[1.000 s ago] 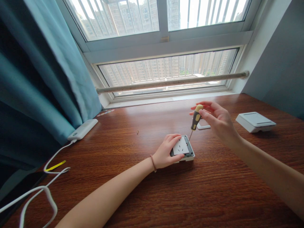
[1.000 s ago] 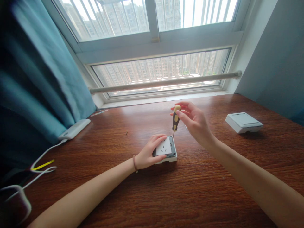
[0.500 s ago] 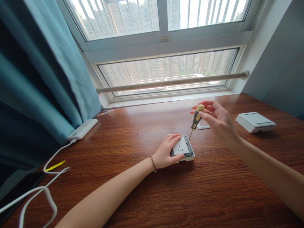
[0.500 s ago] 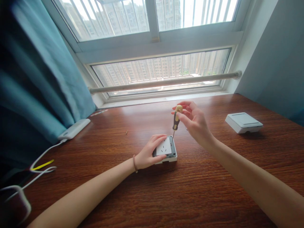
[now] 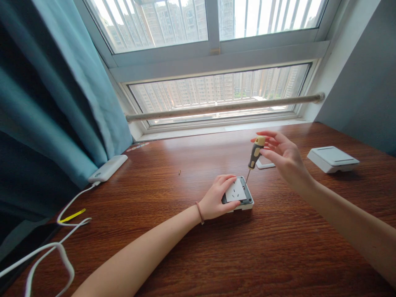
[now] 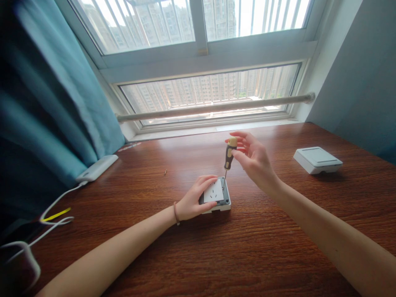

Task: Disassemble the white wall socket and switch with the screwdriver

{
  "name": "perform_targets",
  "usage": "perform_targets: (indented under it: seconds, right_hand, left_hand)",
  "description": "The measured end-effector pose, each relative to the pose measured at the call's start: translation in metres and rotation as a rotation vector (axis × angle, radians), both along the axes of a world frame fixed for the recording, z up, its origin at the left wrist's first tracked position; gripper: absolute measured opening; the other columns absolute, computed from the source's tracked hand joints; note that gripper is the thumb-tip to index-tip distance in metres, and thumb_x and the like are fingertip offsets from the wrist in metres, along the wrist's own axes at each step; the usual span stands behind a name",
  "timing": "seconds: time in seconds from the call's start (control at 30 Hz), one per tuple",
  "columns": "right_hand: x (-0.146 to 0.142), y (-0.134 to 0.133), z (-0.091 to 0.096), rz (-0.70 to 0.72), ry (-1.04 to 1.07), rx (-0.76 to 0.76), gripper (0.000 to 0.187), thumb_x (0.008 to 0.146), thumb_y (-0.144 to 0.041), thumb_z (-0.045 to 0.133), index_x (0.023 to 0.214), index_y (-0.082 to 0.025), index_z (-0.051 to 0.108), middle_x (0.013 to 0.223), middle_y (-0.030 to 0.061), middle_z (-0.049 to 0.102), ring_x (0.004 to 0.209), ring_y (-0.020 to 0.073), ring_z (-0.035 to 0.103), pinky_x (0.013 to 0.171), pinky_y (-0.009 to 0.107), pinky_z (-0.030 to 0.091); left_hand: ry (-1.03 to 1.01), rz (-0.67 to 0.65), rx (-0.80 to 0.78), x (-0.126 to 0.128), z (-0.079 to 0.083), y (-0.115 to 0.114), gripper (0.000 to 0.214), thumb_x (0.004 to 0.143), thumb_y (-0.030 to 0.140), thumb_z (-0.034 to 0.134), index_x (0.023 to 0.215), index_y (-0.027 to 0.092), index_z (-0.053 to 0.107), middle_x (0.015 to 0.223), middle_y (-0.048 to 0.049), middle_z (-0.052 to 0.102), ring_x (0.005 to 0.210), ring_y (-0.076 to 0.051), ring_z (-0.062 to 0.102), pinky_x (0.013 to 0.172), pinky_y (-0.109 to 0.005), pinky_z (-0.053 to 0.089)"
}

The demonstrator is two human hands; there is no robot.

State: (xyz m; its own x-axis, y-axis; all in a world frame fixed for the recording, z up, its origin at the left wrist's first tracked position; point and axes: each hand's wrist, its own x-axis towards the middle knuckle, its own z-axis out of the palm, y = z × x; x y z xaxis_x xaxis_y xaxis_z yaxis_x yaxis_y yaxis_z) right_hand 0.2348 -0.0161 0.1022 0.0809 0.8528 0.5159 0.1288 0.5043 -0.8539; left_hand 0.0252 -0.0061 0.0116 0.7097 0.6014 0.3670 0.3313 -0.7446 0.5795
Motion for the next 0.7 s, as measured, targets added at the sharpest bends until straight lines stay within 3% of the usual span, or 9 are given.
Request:
perform_targets:
  seconds: [0.27,0.37,0.5,0.7]
  right_hand:
    - [0.001,0.008,-0.008,-0.103,-0.078,0.090,0.039,0.060,-0.028,0.075,0.095,-0.026,0.057,0.087,-0.0009,0.060,0.081,0.0164,0.059,0.080,0.037,0.050]
    - [0.001,0.006,-0.007,-0.057,-0.059,0.055,0.038,0.064,-0.025,0.072,0.099,-0.025,0.056,0.085,-0.0005,0.059,0.077,0.0153,0.059,0.075,0.035,0.051]
    - [-0.002,-0.001,-0.001,0.027,0.003,-0.013,0.035,0.073,-0.023,0.063,0.106,-0.022,0.051,0.095,0.0041,0.061,0.087,0.0174,0.060,0.077,0.035,0.049]
    - [-0.005,-0.003,-0.001,0.040,-0.007,-0.006,0.030,0.071,-0.026,0.067,0.096,-0.021,0.051,0.088,0.0029,0.063,0.085,0.0167,0.059,0.073,0.032,0.048]
  left_hand:
    - [-0.003,0.006,-0.002,0.000,0.000,0.000,0.061,0.074,0.036,0.061,0.128,0.019,0.039,0.130,-0.0134,0.042,0.120,-0.028,0.037,0.103,-0.045,0.030]
    - [-0.004,0.005,-0.003,0.000,0.000,0.000,0.061,0.074,0.036,0.061,0.128,0.019,0.039,0.130,-0.0135,0.042,0.120,-0.028,0.037,0.103,-0.045,0.030]
    - [0.005,0.004,-0.001,0.000,0.000,0.000,0.061,0.075,0.037,0.061,0.128,0.018,0.039,0.131,-0.0139,0.041,0.121,-0.027,0.036,0.104,-0.044,0.030]
    - [0.006,0.004,0.008,0.000,0.000,0.000,0.061,0.075,0.038,0.060,0.128,0.017,0.038,0.131,-0.0137,0.041,0.121,-0.026,0.036,0.104,-0.043,0.029]
